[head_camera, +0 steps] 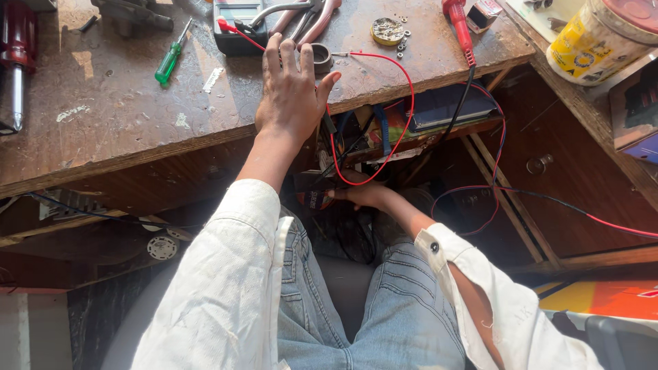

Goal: The person handles a circular saw blade at a workbench and cuts a small item with scissors, then works on electrical testing: they adjust a blue power supply unit, connect multimeter test leads, and use the multimeter probes on wires and small components on the bench, repositioning leads and parts as they test.

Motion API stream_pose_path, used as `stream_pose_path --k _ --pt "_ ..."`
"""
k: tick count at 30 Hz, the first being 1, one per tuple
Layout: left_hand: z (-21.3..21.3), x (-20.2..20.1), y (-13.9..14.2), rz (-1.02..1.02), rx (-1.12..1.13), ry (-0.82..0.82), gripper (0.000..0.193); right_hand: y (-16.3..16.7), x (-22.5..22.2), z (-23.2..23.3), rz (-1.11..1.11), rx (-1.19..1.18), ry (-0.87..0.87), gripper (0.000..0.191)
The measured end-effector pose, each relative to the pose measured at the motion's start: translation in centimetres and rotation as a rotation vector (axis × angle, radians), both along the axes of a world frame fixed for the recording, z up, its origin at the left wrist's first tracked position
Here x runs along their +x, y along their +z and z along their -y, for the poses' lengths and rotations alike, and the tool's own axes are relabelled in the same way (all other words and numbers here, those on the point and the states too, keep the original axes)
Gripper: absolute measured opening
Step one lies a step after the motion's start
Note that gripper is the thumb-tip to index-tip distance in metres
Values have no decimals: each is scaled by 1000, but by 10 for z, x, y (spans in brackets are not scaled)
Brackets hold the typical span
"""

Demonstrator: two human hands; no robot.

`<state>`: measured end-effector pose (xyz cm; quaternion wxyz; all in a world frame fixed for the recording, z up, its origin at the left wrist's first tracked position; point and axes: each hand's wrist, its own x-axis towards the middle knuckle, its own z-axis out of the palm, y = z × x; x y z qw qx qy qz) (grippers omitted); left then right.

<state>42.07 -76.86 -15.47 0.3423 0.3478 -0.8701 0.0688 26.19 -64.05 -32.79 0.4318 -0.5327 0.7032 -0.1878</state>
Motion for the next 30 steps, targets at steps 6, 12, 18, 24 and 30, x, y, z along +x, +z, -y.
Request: stream_pose_path --k 6,12,18,24,30 --pt "3 1 2 -27 36 -27 71 45 -6 -13 -444 7 420 26" --pt "-5 7 13 -144 103 -93 56 171 -39 -17 -82 452 418 34" --pt "-8 14 25 -470 349 -148 46 317 -72 -15 135 113 99 26" --pt "6 16 17 -878 293 -187 61 353 -93 22 1178 -315 -164 23" --pt "-14 34 30 -814 1126 -613 78 358 -72 92 1745 -464 -560 6"
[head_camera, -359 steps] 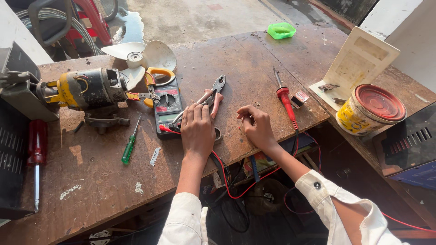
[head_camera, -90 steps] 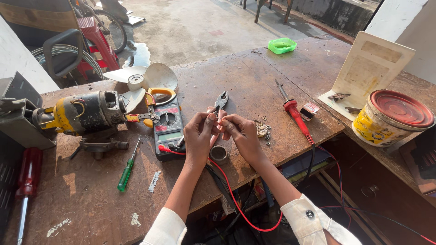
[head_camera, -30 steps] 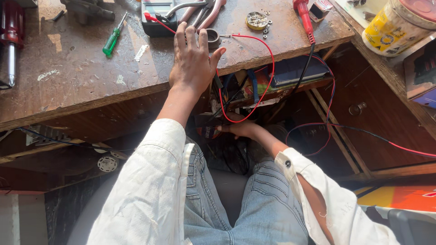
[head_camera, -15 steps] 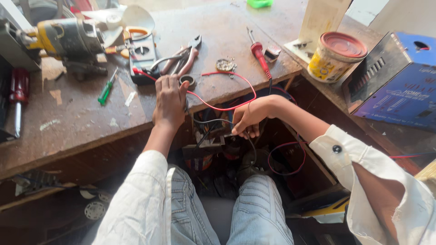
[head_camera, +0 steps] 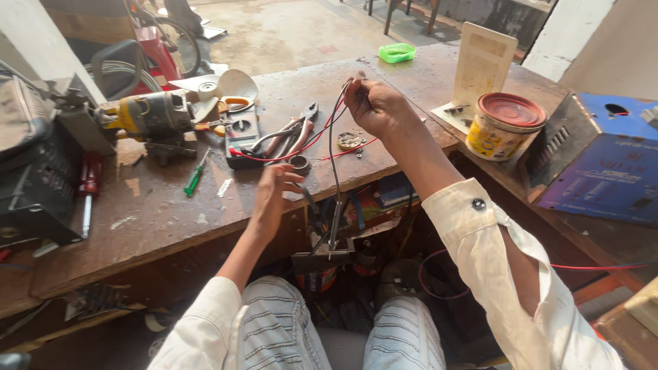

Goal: The person handles a circular saw blade at a workbench and cuts a small item with scissors, then works on electrical testing: they adjust a blue power supply unit, connect multimeter test leads, and use the multimeter probes on wires and small components on the bench, repositioning leads and parts as they test.

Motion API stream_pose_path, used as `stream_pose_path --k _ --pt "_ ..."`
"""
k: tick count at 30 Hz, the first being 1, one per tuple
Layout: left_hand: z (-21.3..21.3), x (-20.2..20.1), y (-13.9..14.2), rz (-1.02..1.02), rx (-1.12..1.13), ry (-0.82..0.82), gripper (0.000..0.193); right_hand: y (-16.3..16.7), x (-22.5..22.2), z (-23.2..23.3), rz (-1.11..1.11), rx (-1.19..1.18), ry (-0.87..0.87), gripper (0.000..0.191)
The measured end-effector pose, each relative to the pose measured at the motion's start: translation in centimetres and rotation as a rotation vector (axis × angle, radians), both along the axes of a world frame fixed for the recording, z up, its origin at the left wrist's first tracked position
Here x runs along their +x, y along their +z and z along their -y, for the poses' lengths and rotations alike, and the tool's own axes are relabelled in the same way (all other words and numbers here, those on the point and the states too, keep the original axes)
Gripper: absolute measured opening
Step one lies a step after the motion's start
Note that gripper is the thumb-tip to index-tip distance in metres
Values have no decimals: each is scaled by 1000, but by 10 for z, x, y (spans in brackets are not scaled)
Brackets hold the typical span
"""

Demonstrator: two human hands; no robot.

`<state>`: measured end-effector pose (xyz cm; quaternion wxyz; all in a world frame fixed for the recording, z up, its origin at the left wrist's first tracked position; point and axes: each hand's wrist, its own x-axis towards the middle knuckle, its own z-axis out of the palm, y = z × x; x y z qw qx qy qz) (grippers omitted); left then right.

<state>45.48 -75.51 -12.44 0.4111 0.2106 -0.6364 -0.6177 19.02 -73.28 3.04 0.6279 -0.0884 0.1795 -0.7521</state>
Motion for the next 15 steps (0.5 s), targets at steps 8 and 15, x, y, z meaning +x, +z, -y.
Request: stream_pose_path --k 8,15 --pt "-17 -17 38 -134 226 -565 43 15 40 27 -29 47 -187 26" --pt "34 -17 49 -824 699 -413 36 -21 68 -13 -1063 101 84 47"
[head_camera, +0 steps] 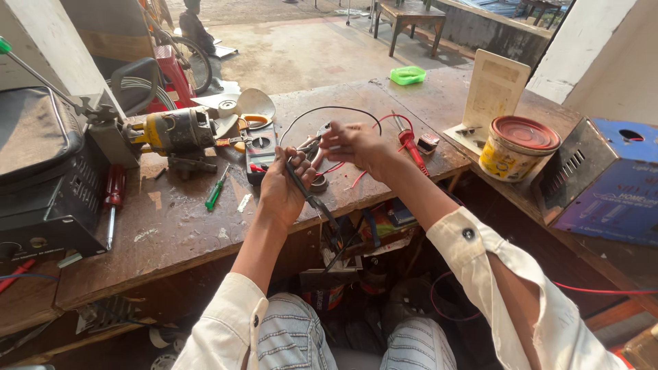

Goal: The person handles a circular saw blade at a workbench and cuts a small item with scissors, then works on electrical testing: they adjust a blue power supply unit, connect multimeter test leads, and use the multimeter probes on wires and small components on the bench, repositioning leads and parts as they test.

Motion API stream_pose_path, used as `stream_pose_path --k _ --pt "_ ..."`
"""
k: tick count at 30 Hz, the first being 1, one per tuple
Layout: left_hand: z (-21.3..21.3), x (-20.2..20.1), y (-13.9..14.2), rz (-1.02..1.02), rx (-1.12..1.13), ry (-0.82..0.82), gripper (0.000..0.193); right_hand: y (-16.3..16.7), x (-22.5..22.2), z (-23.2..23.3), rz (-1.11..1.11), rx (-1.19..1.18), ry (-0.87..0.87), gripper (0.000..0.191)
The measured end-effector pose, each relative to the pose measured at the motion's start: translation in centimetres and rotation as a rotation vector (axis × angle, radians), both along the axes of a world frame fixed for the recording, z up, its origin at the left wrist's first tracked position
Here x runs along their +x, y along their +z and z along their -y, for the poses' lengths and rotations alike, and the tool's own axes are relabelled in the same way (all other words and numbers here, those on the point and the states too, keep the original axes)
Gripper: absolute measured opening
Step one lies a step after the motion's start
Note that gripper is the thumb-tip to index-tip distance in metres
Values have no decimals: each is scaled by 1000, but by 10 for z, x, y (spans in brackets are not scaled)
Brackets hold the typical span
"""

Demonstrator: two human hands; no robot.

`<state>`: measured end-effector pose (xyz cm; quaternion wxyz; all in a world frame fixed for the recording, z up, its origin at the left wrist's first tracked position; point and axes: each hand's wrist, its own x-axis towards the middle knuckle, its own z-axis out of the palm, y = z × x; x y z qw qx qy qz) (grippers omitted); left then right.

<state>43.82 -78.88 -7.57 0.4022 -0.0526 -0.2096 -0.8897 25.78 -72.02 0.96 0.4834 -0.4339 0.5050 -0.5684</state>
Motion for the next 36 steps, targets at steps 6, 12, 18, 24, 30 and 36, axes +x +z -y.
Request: stream_pose_path --k 6,12,18,24,30,36 --pt "23 -6 -17 11 58 239 31 -15 11 -13 -391 266 418 39" --pt "64 -18 -24 -108 15 302 26 -27 -7 24 -233 191 599 32" --pt "117 -40 -20 239 112 369 36 -66 -38 90 -290 71 232 26" --pt "153 -89 8 585 -264 695 85 -104 -49 158 -235 -320 -222 17" --pt "158 -103 -6 1154 -707 935 32 -130 -46 187 -143 -520 -306 22" --pt "191 -111 -36 781 -117 571 27 -137 -43 193 -183 -448 -221 21"
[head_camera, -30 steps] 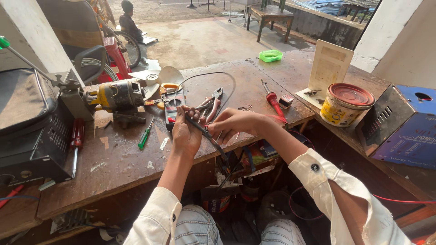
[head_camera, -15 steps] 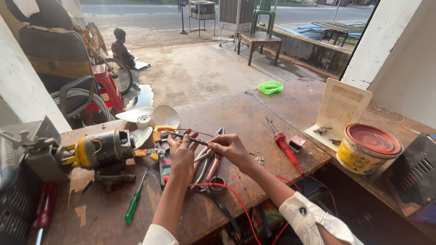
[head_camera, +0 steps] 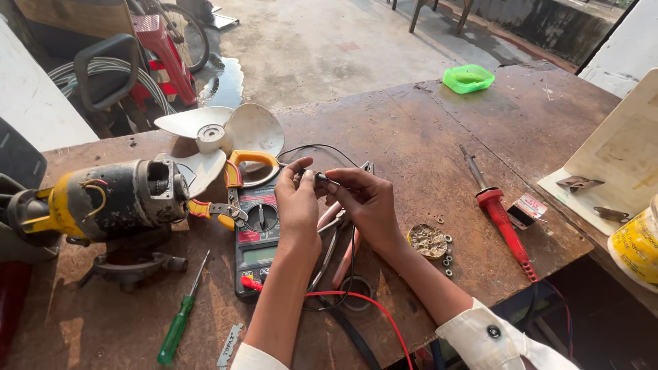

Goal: The person handles a circular saw blade at a workbench and cuts a small item with scissors, then works on electrical testing: they adjust a blue power supply unit, connect multimeter test leads, and use the multimeter probes on wires and small components on the bench, repositioning leads and parts as they test.

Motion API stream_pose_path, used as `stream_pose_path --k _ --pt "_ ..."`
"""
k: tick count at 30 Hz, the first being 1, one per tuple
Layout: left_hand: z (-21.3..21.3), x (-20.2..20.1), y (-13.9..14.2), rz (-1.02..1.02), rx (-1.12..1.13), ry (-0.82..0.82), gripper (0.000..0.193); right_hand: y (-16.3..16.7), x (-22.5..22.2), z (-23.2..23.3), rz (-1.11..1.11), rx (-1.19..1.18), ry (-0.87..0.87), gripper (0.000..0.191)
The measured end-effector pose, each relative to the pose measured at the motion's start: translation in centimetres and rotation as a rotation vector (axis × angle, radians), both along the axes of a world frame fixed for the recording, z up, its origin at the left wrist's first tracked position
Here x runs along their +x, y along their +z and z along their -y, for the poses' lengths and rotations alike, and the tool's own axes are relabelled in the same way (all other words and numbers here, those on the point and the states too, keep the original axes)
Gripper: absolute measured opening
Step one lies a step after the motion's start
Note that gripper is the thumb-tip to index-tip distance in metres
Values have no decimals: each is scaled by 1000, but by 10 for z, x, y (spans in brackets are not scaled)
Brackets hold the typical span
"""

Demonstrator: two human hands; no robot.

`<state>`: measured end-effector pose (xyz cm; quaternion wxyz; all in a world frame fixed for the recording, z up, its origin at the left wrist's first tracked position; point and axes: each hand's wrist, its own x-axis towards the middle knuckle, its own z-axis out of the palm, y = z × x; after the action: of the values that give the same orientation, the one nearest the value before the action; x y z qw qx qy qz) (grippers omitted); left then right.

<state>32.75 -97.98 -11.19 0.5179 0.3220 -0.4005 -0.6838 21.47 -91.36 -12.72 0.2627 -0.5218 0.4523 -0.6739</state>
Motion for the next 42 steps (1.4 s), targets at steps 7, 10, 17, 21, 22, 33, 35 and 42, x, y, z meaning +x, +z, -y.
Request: stream_pose_path --k 7,10,17,21,22,33,35,42 --pt "6 4 -2 -145 95 -78 31 15 15 -12 -208 -145 -125 15" --pt "6 5 -3 -156 95 -86 31 16 16 -14 -308 -138 -195 16" --pt "6 3 -4 -148 118 -87 33 17 14 -15 -220 -78 -165 13" --pt "5 2 -3 -142 125 -92 32 20 17 -16 -217 -96 -202 18" --pt "5 2 -3 -142 122 -87 32 21 17 -17 -250 -103 -205 17" --pt "1 2 0 -162 90 -62 30 21 15 -15 -248 -108 -271 14" --pt "-1 3 4 -158 93 -71 28 19 14 -15 -202 -62 -275 13" --pt "-10 8 18 -133 141 -105 24 18 11 -14 -141 -77 -256 15"
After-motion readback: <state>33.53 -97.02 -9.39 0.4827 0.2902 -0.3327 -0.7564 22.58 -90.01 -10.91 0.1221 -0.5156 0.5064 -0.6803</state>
